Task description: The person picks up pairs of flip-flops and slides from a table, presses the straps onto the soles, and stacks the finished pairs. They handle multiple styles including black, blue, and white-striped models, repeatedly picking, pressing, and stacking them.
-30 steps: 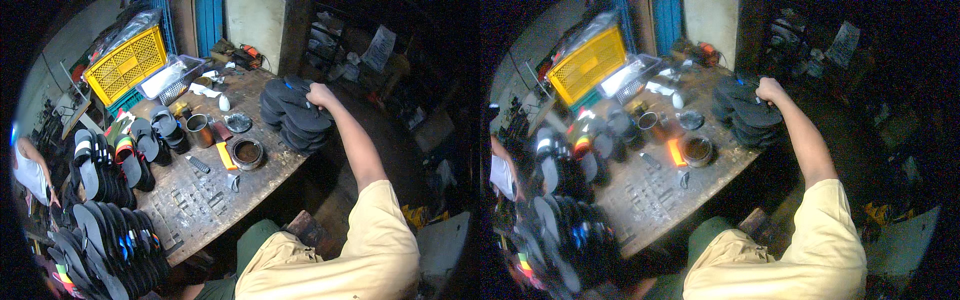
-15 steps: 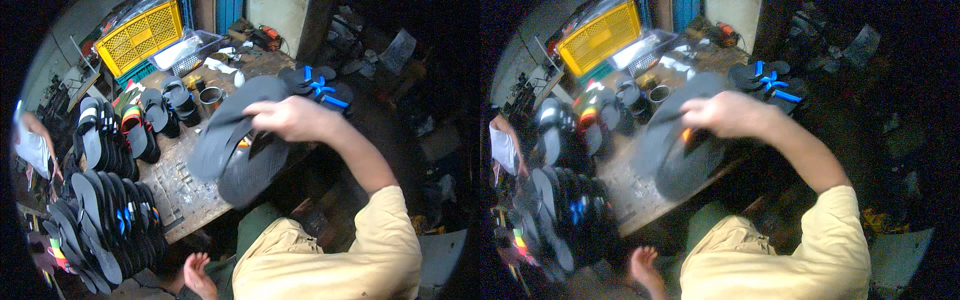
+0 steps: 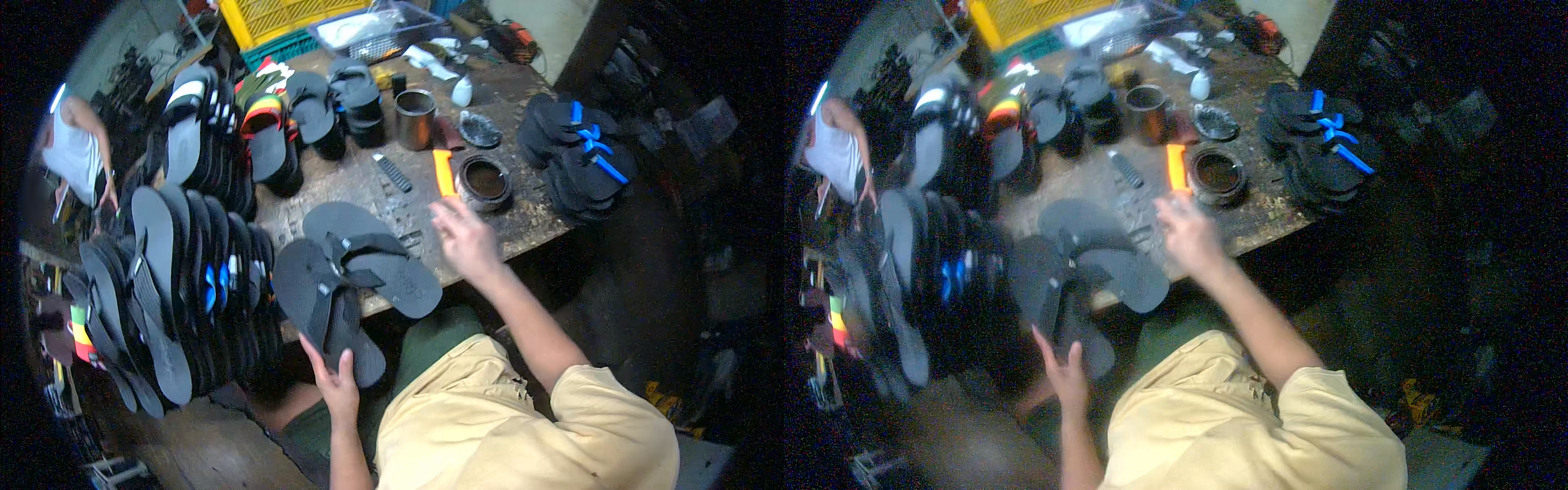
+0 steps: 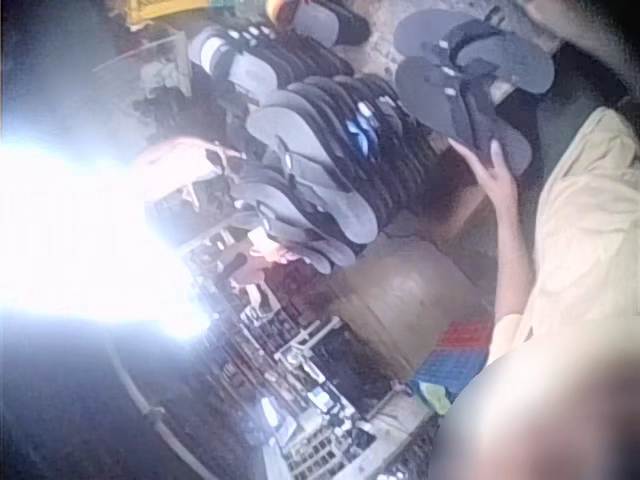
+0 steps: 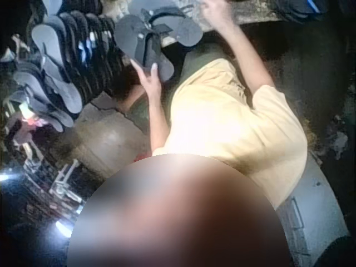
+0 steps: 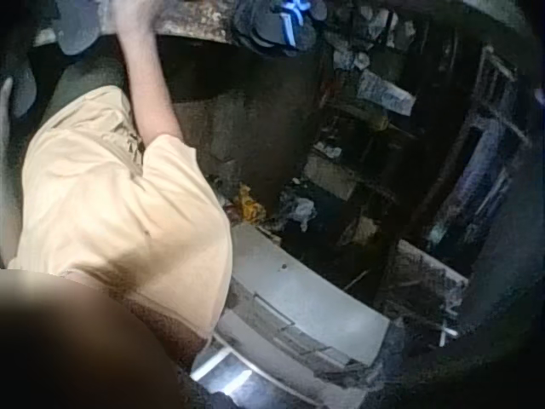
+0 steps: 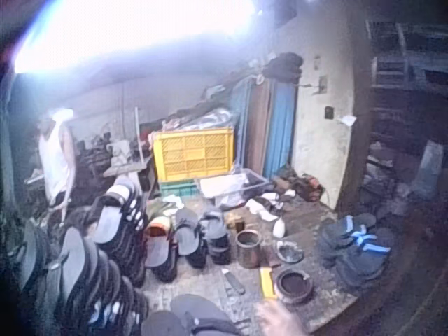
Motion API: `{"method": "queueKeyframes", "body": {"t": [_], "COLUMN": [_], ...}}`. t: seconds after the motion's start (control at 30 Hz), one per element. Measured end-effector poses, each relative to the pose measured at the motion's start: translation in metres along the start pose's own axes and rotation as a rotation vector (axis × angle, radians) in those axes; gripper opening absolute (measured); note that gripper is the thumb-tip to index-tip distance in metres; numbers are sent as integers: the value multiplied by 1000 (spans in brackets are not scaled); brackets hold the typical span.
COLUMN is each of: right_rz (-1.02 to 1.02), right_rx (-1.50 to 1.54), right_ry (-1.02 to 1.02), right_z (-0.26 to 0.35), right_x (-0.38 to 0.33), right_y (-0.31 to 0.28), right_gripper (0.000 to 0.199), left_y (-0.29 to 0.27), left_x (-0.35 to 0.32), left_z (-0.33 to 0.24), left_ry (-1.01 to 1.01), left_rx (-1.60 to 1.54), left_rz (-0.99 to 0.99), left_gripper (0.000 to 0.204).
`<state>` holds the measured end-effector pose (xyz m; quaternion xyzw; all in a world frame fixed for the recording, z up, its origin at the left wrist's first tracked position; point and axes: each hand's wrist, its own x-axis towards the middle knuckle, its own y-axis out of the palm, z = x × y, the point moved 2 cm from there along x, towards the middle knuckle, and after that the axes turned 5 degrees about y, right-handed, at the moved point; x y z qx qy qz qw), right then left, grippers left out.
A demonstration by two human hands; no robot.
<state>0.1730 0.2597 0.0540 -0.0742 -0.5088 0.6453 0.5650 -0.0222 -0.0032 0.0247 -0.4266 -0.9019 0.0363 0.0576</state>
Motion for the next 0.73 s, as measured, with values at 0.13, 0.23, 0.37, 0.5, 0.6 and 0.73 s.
{"method": "queueKeyframes", "body": {"t": [0.13, 0.23, 0.37, 0.5, 0.6, 0.73], "right_rz": [291, 264, 363, 501, 600, 561], "right_rx": [-202, 92, 321, 114, -1, -70], "right_ry": [122, 33, -163, -288, -322, -394], "right_z": [-30, -23, 34, 67, 69, 75], "right_x": [-8, 0, -22, -22, -32, -21], "right_y": [7, -1, -11, 24, 8, 20], "right_gripper": [29, 19, 21, 27, 28, 18], "left_y": [9, 2, 7, 50, 57, 57], "left_x": [35, 56, 73, 113, 125, 127], "left_z": [-8, -29, -49, -32, -16, 1], "left_ry": [-89, 21, 496, 744, 621, 622], "left_rx": [425, 890, 817, 1008, 1103, 1091], "left_rz": [79, 126, 45, 195, 254, 246], "left_gripper": [85, 63, 45, 47, 45, 47]}}
